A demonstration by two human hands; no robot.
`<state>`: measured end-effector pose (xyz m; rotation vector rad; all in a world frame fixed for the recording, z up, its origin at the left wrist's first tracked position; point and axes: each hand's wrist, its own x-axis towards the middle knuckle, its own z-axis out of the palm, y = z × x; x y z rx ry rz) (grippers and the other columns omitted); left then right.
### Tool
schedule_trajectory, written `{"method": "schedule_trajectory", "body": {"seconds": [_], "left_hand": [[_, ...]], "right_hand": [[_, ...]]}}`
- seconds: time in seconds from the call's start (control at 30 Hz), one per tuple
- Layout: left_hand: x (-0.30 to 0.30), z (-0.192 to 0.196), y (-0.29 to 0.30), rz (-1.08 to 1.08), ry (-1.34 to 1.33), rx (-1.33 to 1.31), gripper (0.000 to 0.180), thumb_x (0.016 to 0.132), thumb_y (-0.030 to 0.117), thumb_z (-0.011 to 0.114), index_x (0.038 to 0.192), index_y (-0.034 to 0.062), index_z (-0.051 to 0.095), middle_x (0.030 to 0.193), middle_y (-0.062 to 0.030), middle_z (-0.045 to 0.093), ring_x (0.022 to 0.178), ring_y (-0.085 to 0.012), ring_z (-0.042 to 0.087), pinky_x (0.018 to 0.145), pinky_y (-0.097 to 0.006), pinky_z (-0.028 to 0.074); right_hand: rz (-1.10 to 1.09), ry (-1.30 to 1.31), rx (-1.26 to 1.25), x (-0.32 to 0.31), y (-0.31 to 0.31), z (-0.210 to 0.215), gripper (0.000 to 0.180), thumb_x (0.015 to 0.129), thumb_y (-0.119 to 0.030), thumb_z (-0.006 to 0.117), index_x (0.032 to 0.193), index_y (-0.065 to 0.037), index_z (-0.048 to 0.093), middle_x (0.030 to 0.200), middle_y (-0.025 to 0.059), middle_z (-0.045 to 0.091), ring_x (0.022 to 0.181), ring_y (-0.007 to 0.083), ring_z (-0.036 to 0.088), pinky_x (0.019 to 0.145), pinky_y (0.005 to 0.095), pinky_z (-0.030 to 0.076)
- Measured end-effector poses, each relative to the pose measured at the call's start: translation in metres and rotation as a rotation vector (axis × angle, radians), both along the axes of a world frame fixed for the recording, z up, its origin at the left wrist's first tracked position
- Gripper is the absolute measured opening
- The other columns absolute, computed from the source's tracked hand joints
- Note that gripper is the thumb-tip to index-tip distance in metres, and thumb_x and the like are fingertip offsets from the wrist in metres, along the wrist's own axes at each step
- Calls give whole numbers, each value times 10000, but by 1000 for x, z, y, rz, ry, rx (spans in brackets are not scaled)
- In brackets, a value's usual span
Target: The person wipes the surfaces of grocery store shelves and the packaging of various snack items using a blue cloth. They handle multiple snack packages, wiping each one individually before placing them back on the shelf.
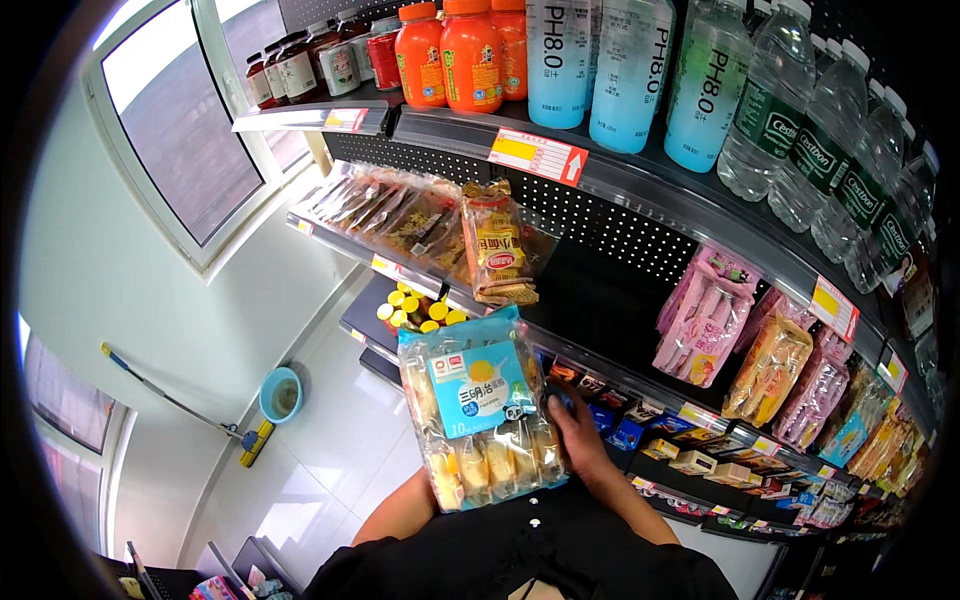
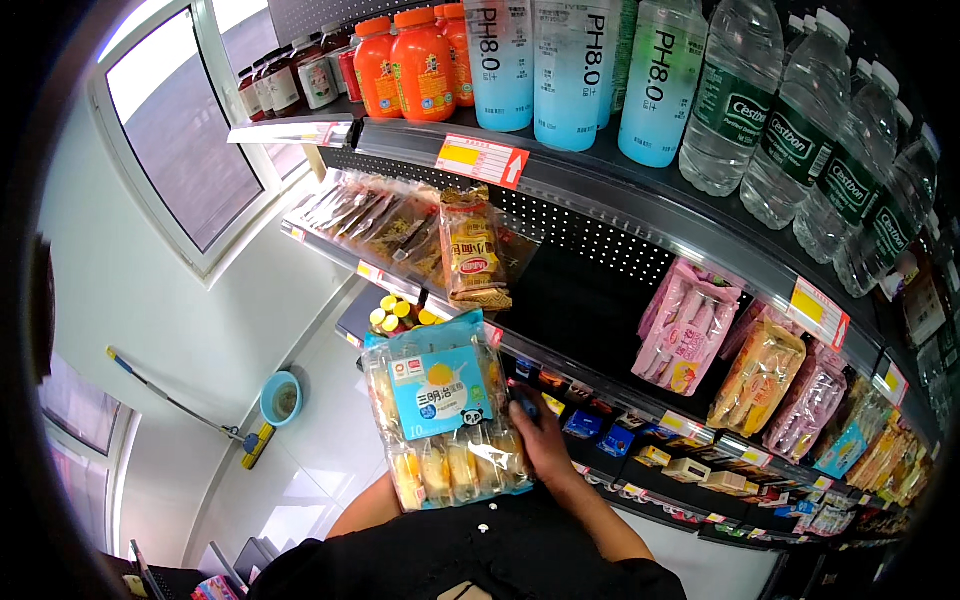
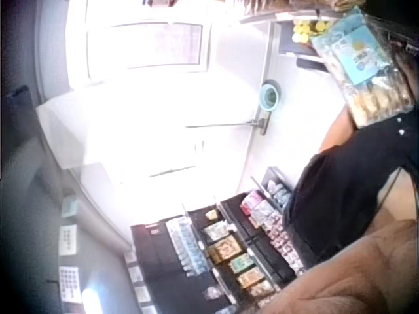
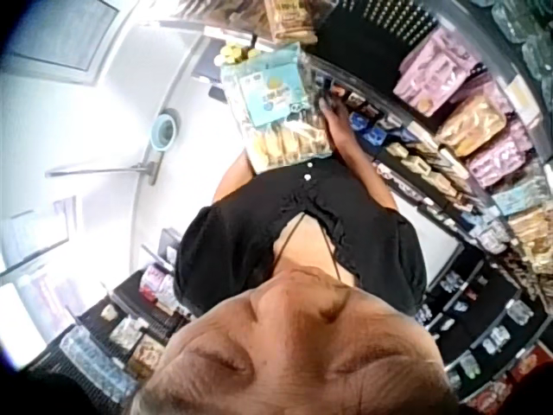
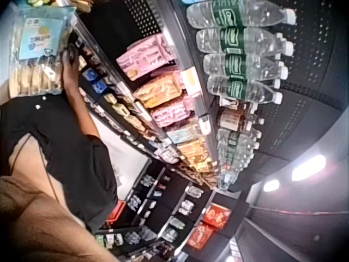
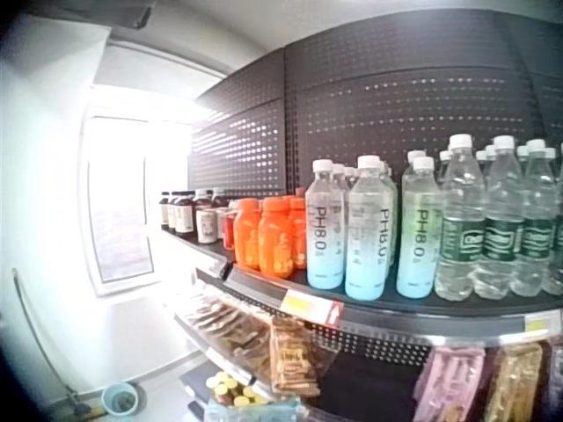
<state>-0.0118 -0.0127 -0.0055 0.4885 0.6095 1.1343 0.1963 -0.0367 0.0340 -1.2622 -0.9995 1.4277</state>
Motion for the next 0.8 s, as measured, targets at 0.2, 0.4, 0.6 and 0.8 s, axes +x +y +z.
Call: {"method": "schedule_trajectory", "body": {"seconds": [0.2, 0.4, 0.6, 0.8], "left_hand": [[18, 6, 21, -117, -122, -14, 566, 1045, 423, 432, 1398, -17, 476, 1316, -134, 607, 1183, -238, 587, 1056, -389, 436], [64, 13, 65, -237, -186, -16, 558, 1045, 414, 435, 1398, -16, 477, 1315, -132, 607, 1182, -236, 587, 1055, -387, 436], [96, 19, 65, -336, -189, -63, 551, 1045, 405, 438, 1398, -16, 477, 1314, -130, 608, 1182, -234, 587, 1053, -386, 437], [110, 19, 48, -378, -189, -101, 543, 1045, 396, 441, 1398, -15, 478, 1313, -129, 608, 1181, -233, 587, 1051, -385, 438]], "right_hand": [[-413, 291, 181, 42, 24, 18, 453, 1007, -260, 551, 1393, -29, 502, 1329, 136, 574, 1192, 223, 571, 1068, 354, 407], [26, -906, 775, 18, 27, 79, 545, 954, -255, 563, 1472, -129, 449, 1533, 159, 389, 1429, 372, 330, 1169, 504, 237], [235, -1092, 806, 2, 14, 104, 599, 888, -251, 612, 1463, -151, 476, 1599, 123, 300, 1477, 350, 260, 1169, 557, 190], [147, -1354, 738, 29, 47, 121, 658, 937, -373, 598, 1527, -197, 367, 1617, 106, 258, 1482, 315, 260, 1174, 561, 206]]}}
